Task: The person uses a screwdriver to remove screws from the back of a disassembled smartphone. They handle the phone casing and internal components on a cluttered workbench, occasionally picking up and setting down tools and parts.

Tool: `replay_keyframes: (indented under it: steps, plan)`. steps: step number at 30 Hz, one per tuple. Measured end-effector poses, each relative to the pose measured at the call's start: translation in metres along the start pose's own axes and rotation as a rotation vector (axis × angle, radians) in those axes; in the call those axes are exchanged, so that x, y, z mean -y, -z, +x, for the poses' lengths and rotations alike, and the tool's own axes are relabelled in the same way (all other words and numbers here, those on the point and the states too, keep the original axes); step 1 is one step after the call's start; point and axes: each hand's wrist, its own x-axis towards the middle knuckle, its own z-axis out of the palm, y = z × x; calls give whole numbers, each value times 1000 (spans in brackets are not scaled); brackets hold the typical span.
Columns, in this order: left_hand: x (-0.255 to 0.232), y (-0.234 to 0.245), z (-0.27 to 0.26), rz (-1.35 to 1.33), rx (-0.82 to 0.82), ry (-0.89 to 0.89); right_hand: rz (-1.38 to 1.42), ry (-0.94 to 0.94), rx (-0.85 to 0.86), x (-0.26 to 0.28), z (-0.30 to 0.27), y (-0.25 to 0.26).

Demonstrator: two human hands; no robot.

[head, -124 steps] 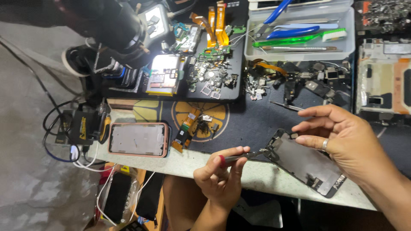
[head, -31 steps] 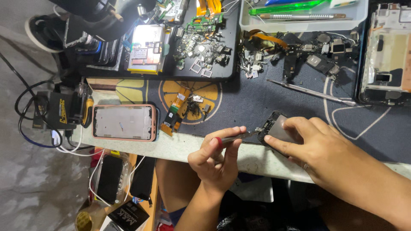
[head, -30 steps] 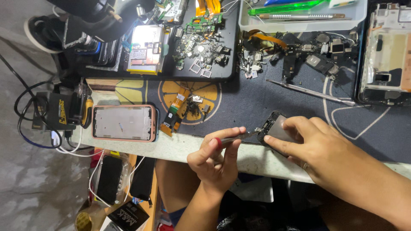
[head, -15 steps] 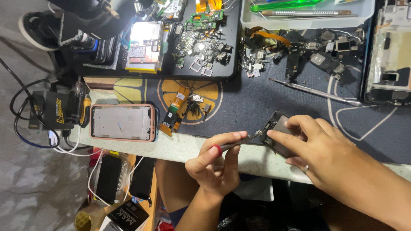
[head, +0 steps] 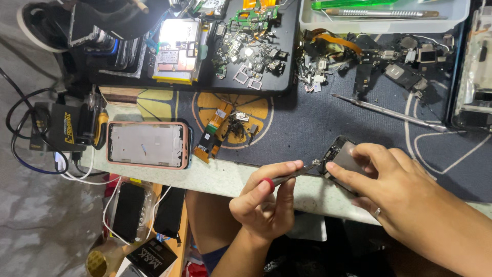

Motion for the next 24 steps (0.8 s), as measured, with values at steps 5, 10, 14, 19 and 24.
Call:
replay_keyframes:
  steps: [5,10,14,19,24]
  plan:
    - [-1,0,1,12,-1,-4,-1,20,5,-4,2,-1]
    - [-1,0,2,0,-10,-1,64,42,0,-9,2,0]
    - [-1,0,2,-18,-10,7,56,81,-19,-12,2,3]
    - [1,-1,2,-22,-13,5,60,48,11,-12,3,3]
    - [0,0,2,1,-7,11,49,32,47,-14,2,4]
